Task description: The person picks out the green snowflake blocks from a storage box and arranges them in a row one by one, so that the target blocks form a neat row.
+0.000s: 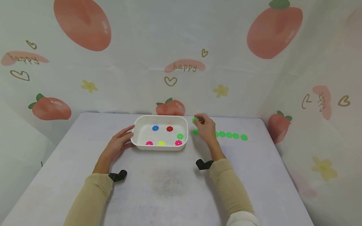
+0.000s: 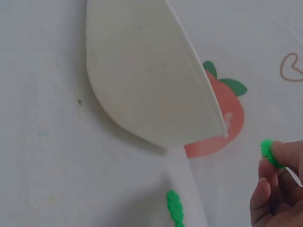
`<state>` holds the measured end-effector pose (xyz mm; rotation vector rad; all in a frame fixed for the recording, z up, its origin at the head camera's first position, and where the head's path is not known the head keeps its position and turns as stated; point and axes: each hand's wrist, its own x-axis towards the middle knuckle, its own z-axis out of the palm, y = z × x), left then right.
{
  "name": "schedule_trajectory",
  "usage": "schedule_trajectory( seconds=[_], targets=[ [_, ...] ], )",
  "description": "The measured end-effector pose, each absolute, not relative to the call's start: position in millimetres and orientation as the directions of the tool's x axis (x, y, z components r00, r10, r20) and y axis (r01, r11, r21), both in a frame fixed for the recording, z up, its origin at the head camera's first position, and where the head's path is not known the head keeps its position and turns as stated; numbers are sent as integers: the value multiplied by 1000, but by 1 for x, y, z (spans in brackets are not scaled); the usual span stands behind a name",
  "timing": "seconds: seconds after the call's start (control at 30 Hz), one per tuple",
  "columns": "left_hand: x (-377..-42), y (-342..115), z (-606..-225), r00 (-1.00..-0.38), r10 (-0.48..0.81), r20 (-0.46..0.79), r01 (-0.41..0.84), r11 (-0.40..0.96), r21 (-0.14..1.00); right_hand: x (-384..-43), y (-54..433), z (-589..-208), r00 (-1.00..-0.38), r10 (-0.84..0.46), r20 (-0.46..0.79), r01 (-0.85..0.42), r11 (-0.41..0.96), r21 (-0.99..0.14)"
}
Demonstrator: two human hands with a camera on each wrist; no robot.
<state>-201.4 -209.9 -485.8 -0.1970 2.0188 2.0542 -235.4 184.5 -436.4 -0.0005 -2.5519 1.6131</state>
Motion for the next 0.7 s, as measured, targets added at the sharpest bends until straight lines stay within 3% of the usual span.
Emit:
schedule_trajectory(
  seconds=[0.7],
  targets=[
    [-200, -209, -486, -965, 85, -249, -248, 13, 969, -226, 239, -456, -981, 194, 31, 50, 401, -915]
  ],
)
